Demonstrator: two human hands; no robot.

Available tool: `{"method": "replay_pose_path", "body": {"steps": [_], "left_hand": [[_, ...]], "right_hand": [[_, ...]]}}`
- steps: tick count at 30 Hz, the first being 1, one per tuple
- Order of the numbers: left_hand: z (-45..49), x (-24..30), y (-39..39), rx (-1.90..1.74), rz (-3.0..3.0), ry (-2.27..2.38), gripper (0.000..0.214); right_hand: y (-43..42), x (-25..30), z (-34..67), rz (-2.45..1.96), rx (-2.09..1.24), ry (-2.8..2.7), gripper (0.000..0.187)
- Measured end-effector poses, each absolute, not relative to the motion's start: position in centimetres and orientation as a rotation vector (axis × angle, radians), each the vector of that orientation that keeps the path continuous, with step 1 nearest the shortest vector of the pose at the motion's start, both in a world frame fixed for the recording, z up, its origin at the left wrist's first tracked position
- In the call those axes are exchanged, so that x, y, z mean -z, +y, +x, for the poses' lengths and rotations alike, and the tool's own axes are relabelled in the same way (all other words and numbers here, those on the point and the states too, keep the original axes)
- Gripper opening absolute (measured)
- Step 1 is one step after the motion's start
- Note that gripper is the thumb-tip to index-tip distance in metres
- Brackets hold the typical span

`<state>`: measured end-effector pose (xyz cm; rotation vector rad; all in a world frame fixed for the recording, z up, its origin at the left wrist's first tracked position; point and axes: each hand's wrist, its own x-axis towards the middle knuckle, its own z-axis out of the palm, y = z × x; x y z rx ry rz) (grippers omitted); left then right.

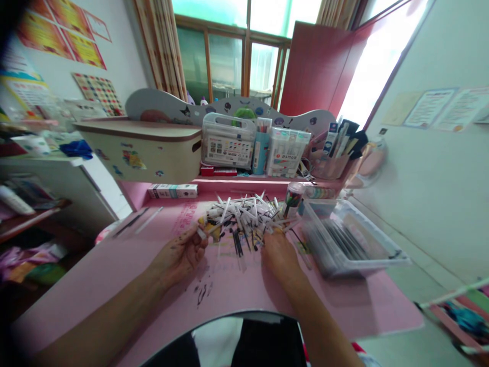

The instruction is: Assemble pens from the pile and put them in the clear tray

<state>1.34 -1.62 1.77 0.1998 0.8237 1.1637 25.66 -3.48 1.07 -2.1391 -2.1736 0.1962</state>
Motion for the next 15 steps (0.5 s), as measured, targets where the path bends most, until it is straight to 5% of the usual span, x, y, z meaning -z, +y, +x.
{"method": "replay_pose_path", "body": {"steps": [6, 15], "left_hand": [[1.8, -1.7, -2.0, -1.202, 0.286, 0.855, 0.005], [1.8, -2.0, -2.4, -1.168, 0.418, 0.855, 0.011]], "right_hand": [[-3.5, -0.9, 25.6, -1.984, -0.258, -2.149, 0.017], [-3.7, -5.0, 23.4, -1.334, -0.944, -1.894, 0.014]]}}
